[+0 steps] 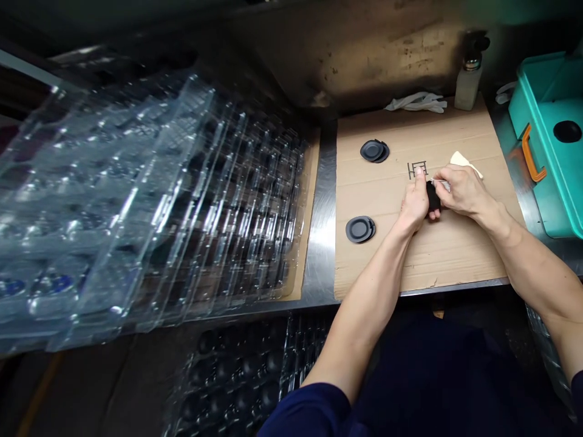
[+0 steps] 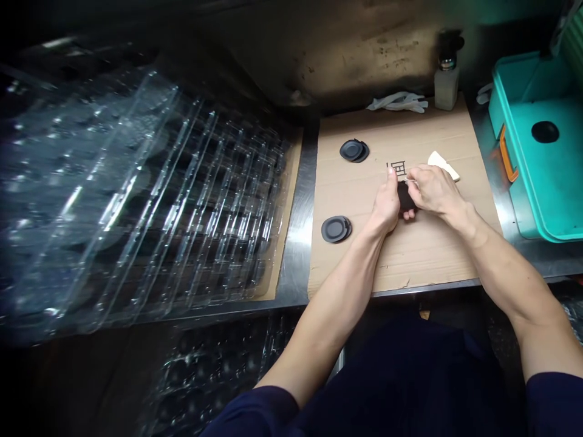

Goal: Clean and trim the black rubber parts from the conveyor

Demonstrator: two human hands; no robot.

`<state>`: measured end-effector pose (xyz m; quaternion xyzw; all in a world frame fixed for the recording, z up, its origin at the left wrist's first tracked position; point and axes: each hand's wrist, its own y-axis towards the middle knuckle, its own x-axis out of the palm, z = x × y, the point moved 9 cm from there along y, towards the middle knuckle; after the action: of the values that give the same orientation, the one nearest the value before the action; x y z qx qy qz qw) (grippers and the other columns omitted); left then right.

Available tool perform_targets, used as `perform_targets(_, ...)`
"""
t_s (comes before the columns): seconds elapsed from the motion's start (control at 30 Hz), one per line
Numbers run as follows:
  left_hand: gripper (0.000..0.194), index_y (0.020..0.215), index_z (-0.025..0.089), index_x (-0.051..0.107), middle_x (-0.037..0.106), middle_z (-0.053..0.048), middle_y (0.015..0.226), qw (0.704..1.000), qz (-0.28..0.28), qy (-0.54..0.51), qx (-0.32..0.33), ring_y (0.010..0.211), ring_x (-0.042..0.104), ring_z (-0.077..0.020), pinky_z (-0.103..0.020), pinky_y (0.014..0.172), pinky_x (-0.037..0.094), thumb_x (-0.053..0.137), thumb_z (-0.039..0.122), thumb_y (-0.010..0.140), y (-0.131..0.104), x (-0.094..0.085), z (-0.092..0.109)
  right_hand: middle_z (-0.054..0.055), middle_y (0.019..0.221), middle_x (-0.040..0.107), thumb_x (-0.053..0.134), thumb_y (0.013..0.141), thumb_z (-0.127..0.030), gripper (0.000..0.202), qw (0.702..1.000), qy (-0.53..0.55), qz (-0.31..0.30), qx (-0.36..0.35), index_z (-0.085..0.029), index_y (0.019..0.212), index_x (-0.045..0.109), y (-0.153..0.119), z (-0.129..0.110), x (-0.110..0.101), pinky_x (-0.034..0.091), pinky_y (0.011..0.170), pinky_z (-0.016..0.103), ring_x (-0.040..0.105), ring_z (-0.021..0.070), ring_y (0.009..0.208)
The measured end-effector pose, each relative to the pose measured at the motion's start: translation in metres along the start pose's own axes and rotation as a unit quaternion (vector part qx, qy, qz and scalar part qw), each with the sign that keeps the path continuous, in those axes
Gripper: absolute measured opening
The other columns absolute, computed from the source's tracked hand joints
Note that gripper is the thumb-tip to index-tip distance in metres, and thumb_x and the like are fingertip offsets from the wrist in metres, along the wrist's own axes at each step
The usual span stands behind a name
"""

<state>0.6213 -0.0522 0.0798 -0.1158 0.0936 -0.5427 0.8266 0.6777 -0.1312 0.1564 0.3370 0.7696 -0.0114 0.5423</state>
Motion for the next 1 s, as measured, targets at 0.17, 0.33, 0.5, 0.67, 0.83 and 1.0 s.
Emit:
perform_targets(0.17,0.088,0.067,0.019,0.062,0.056,-0.004,0.043,1.0,0.008,-0.004,0.008,0.036,0.053,-0.0133,-0.023,0.039,0.039,0.011,0.087,0.091,0.002,-0.001,-0.004,0.011,0.095,0.073,0.049,0.093,-0.027,0.028,1.0,0.013,-0.007,0.004,-0.016,0.098,0.074,0.001,-0.002,-0.001,0.045,0.079,0.035,0.063,0.0235,0.085)
perform_targets(0.33,0.085,0.078,0.017,0.067,0.06,-0.004,0.052,0.999,0.018,-0.032,0.022,0.041,0.055,-0.012,-0.023,0.043,0.042,0.02,0.085,0.092,-0.001,0.0,-0.001,0.008,0.089,0.074,0.052,0.092,-0.031,0.026,0.998,-0.008,-0.039,0.038,-0.02,0.094,0.076,-0.002,0.013,0.0,0.042,0.074,0.033,0.061,0.0222,0.079)
perform_targets(0.5,0.057,0.119,0.019,0.069,0.074,-0.006,0.091,0.991,0.058,-0.045,0.112,0.072,0.068,-0.0137,-0.023,0.061,0.052,0.054,0.068,0.094,-0.002,-0.012,0.015,0.008,0.09,0.074,0.053,0.091,-0.031,0.025,0.999,-0.007,0.015,0.051,-0.019,0.093,0.076,-0.003,0.027,-0.017,0.042,0.071,0.031,0.062,0.0206,0.077)
perform_targets(0.67,0.063,0.131,0.021,0.065,0.069,-0.012,0.127,0.975,0.094,0.013,0.199,0.119,0.065,-0.026,-0.035,0.101,0.051,0.085,0.046,0.077,-0.004,-0.023,0.026,0.006,0.082,0.072,0.057,0.09,-0.033,0.022,0.991,0.064,0.097,0.073,-0.019,0.088,0.074,-0.003,0.032,-0.036,0.043,0.069,0.03,0.059,0.0177,0.07)
perform_targets(0.83,0.061,0.123,0.023,0.07,0.067,-0.012,0.131,0.974,0.06,-0.018,0.219,0.126,0.062,-0.0305,-0.04,0.109,0.048,0.093,0.036,0.068,-0.005,-0.019,0.029,0.001,0.071,0.065,0.061,0.092,-0.044,0.028,0.967,0.189,0.102,0.139,-0.019,0.089,0.073,-0.006,0.038,-0.035,0.043,0.064,0.028,0.055,0.015,0.063)
perform_targets(1.0,0.061,0.124,0.023,0.07,0.067,-0.013,0.129,0.966,0.047,-0.003,0.253,0.121,0.064,-0.031,-0.046,0.11,0.048,0.092,0.037,0.069,-0.002,-0.015,0.032,0.002,0.081,0.067,0.058,0.096,-0.047,0.031,0.954,0.252,0.085,0.138,-0.019,0.095,0.072,-0.006,0.029,-0.036,0.046,0.066,0.028,0.057,0.0147,0.068)
